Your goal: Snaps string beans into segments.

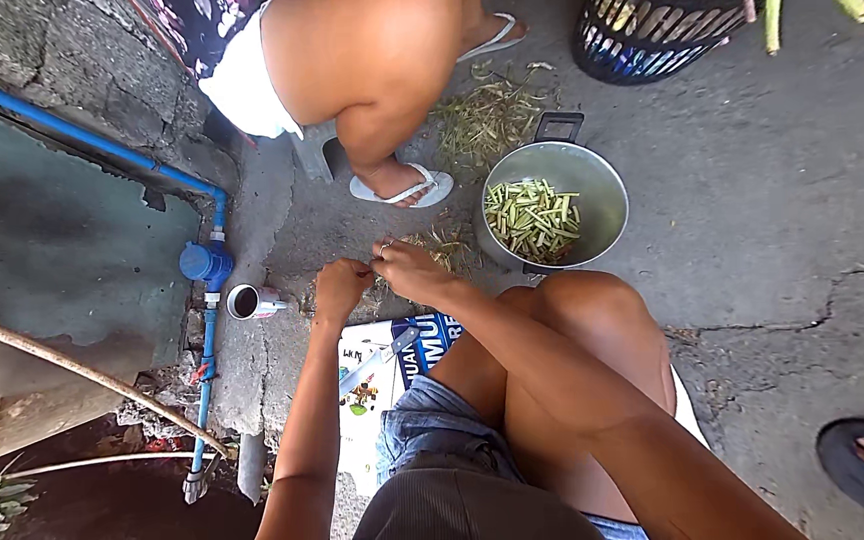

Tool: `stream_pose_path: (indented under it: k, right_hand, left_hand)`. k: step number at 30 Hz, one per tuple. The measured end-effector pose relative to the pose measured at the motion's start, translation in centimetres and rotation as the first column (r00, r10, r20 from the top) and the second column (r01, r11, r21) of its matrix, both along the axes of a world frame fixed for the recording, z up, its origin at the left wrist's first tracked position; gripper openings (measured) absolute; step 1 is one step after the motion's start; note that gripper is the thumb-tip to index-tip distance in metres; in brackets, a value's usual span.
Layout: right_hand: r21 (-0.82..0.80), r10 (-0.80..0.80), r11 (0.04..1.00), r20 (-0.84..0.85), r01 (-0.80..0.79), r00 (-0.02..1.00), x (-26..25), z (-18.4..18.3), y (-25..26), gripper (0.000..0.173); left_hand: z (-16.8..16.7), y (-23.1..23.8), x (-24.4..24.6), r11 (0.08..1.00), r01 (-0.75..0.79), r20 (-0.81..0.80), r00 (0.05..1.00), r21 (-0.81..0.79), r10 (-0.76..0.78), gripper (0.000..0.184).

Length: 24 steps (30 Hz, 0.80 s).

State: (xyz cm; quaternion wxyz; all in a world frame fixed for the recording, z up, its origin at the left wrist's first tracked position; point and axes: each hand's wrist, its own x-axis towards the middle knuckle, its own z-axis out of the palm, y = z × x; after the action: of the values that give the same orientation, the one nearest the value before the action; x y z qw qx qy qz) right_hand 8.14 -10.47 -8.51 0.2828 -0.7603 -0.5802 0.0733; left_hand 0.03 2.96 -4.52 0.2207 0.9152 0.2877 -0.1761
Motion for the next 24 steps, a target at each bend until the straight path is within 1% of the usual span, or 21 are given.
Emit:
stream_pose_path:
  k: [2, 6, 9, 11, 13, 14, 17, 19, 22, 24]
  right_hand:
    - [-0.075, 0.014, 0.997, 0.001, -0.014, 1.000, 0.2, -0.1, 0.2, 0.012]
    - [-0.097, 0.011, 0.995, -0.038, -0.015, 0.999, 0.7, 0.0, 0.2, 0.010]
    - [-0.128, 0.019, 0.991, -0.074, -0.028, 0.997, 1.1, 0.3, 0.0, 0.009]
    - [-0.121, 0.003, 0.992, -0.150, -0.021, 0.989, 1.4, 0.3, -0.1, 0.010]
    - [-0.051, -0.049, 0.998, -0.282, 0.036, 0.958, 1.6, 0.0, -0.1, 0.012]
    - [-0.015, -0.076, 0.997, -0.369, 0.076, 0.926, 1.7, 0.0, -0.2, 0.013]
    - [0.081, -0.132, 0.969, -0.631, 0.235, 0.764, 2.0, 0.3, -0.1, 0.012]
    - [0.109, -0.138, 0.931, -0.779, 0.348, 0.612, 1.8, 0.5, 0.0, 0.010]
    - [0.107, -0.083, 0.876, -0.927, 0.471, 0.365, 1.4, 0.5, 0.2, 0.007]
    - [0.081, -0.031, 0.861, -0.977, 0.502, 0.210, 1.4, 0.6, 0.2, 0.005]
  left_hand:
    - [0.4, -0.1, 0.1, 1.000, 0.019, 0.005, 1.000, -0.012, -0.019, 0.016]
    - [0.8, 0.0, 0.1, 0.998, 0.031, 0.032, 0.999, -0.047, -0.029, 0.015]
    - [0.7, 0.4, -0.1, 0.994, 0.038, 0.089, 0.996, -0.102, -0.029, 0.014]
    - [0.6, 0.6, -0.2, 0.990, 0.030, 0.118, 0.993, -0.139, -0.014, 0.015]
    - [0.6, 0.8, -0.4, 0.985, 0.015, 0.168, 0.986, -0.174, 0.015, 0.015]
    - [0.6, 0.9, -0.5, 0.980, 0.006, 0.207, 0.978, -0.198, 0.036, 0.015]
    - [0.7, 1.2, -0.9, 0.957, -0.034, 0.370, 0.918, -0.287, 0.144, 0.013]
    - [0.6, 1.0, -1.0, 0.942, -0.048, 0.479, 0.852, -0.333, 0.212, 0.013]
    - [0.4, 0.2, -1.0, 0.950, -0.041, 0.607, 0.760, -0.310, 0.231, 0.014]
    - [0.3, -0.1, -0.9, 0.960, -0.038, 0.638, 0.740, -0.278, 0.214, 0.014]
